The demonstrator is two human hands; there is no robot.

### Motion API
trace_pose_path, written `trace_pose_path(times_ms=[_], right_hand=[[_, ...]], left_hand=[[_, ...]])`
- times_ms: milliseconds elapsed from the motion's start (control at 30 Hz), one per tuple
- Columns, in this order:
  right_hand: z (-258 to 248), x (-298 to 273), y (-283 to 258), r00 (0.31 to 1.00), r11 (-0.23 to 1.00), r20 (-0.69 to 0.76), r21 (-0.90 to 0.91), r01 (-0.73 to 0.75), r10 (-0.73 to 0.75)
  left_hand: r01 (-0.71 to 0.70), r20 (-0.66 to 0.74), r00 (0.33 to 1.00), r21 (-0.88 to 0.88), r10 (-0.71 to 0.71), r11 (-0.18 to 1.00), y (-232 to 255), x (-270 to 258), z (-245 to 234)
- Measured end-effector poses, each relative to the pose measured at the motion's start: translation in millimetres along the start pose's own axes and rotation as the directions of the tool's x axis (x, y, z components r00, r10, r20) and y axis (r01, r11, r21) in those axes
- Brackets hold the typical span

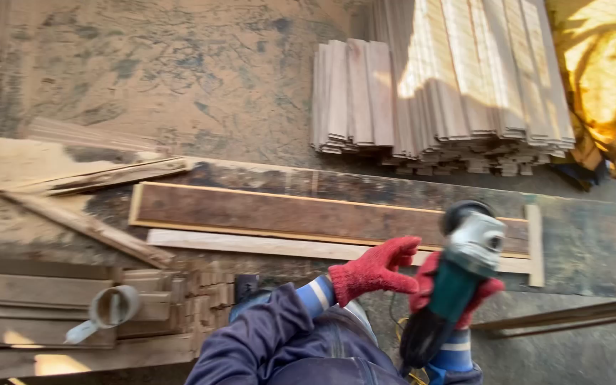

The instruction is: Using an angle grinder to sand or smooth the edge of a wooden plank on a workbench.

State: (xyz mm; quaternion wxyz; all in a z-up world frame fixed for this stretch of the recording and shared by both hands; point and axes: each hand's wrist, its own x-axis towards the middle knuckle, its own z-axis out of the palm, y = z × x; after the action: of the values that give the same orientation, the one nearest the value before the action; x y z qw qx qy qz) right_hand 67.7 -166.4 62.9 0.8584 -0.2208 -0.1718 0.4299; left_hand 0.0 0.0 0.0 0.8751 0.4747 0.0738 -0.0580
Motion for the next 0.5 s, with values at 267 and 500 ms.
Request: trace_pose_path(times_ms=[267,500], right_hand=[[87,-3,186,0.774,0.800,-0.391,-0.137,-0.584,0.498],[110,-11,197,0.647,0.339,-0.629,-0.552,-0.762,0.431]], left_hand=[[-0.182,-0.214,0.965,-0.123,0.153,0.976,86,-206,-84],[-0.541,-0.481,0.758,-0.086,0.441,0.837,71,-232,-99]])
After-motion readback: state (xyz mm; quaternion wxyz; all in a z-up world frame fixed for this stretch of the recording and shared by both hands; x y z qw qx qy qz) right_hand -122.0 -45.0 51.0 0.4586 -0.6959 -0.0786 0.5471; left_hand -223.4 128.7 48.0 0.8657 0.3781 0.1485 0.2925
